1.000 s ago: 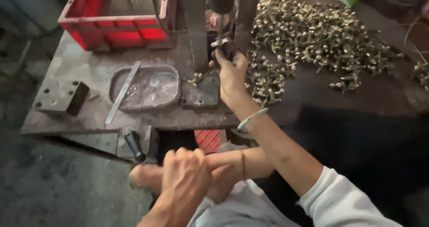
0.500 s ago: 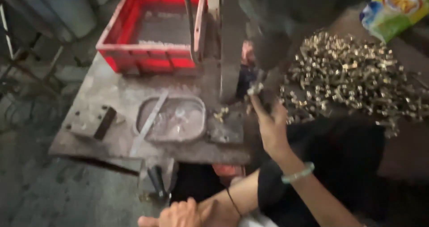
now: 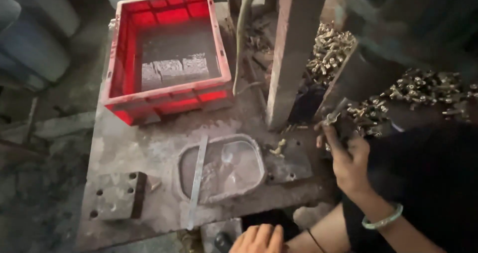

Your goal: The person holds small brass fittings one at a time against a rotating grinding and polishing machine, moving each piece to shape and smooth its surfaces, occasionally dipping pieces in a water tray and placing finished pieces on the workbench beside a large pile of similar parts.

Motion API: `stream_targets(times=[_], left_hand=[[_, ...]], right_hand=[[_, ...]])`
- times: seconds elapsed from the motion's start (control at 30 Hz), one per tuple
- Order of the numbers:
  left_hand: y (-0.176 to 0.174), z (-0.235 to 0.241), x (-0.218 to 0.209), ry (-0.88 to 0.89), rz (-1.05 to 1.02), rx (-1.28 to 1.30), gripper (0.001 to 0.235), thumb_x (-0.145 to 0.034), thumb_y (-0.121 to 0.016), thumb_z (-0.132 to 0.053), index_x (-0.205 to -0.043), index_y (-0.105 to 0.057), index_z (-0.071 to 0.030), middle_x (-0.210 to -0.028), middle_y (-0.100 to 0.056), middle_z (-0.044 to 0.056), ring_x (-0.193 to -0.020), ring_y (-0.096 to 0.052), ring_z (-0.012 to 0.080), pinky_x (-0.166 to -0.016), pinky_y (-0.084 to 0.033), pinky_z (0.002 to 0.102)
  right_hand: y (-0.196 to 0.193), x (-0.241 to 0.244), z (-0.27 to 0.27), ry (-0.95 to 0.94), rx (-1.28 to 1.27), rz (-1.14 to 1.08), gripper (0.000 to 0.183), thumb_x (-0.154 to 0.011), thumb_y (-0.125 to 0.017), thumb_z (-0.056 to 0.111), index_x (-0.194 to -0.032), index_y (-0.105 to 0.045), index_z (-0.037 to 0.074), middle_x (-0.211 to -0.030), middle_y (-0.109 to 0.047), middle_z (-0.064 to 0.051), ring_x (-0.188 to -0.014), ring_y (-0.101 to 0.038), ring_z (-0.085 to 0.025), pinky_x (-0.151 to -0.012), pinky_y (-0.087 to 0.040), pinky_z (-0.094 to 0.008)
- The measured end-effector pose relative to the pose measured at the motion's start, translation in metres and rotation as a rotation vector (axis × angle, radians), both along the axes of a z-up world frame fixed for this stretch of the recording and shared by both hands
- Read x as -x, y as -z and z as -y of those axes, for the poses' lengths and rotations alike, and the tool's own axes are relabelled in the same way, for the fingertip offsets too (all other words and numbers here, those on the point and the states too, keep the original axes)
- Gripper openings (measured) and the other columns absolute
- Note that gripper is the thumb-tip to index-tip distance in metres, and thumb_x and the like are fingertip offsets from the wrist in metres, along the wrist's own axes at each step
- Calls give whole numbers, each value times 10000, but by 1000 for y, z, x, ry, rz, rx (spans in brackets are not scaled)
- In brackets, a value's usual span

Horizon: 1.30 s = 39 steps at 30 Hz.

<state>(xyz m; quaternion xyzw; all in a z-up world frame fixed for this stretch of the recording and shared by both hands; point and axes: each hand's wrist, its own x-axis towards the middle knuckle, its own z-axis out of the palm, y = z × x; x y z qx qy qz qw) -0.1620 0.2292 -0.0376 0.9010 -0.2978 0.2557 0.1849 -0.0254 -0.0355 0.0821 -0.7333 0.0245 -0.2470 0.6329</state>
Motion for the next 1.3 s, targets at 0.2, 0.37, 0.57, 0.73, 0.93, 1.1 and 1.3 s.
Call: stream_targets(times=[0.2,0.37,0.57,0.73,0.93,1.1,1.3], left_hand=[[-24,23,-52,170,-238,-50,230,-752,-706,-386,-874,-751,-196,-738,-607,11,-632,-638,213,-412,-504,364],[46,83,-23,51,-158,-123,271,-740,-656,-297,-935,-729,-124,-824,-610,32,-690,-633,198,-399,-497,332],[41,139,45,-244,-93,-94,191,-681,-628,-322,-755,-636,-147,-916,-639,92,-740,-608,243,-380,-445,353],[56,148,54,-277,-310,-6,429,-829,-771,-521,-718,-645,-126,-830,-614,100,-696,-608,273,-365,-452,396],[166,143,25,-148,-555,-182,429,-942,-737,-544,-817,-670,-139,-798,-632,91,-724,-632,314,-494,-534,434],[29,154,-22,-85,-457,-12,211,-855,-677,-222,-1032,-644,-112,-962,-629,79,-910,-656,286,-612,-568,377],[-92,148,-91,-215,-185,123,563,-798,-689,-221,-1305,-596,6,-1165,-606,169,-1051,-578,342,-799,-517,404]], right_hand=[[-18,-4,-14,71,-134,-10,163,-1039,-619,112,-1134,-678,-7,-967,-705,-27,-696,-552,-85,-616,-453,-267],[-12,-4,-1,-75,-65,-6,165,-1072,-613,123,-1062,-694,-20,-964,-709,-43,-724,-596,-97,-652,-475,-265],[-27,-2,31,-238,104,-136,173,-1058,-627,153,-1060,-719,6,-798,-679,-48,-591,-459,-79,-546,-345,-247],[-15,-20,43,-380,-24,-118,174,-1070,-619,152,-1082,-711,6,-834,-671,-37,-652,-512,-67,-579,-377,-240],[-5,-24,40,-476,-243,21,187,-1021,-627,113,-1146,-662,-21,-1037,-714,-66,-828,-622,-118,-709,-531,-308],[-10,-23,44,-407,-180,-48,204,-1038,-625,106,-1176,-676,-35,-1044,-714,-83,-819,-620,-128,-706,-525,-308],[-6,-65,96,-563,-3,-356,248,-1004,-644,150,-1164,-713,-26,-962,-717,-110,-756,-634,-152,-650,-507,-319]])
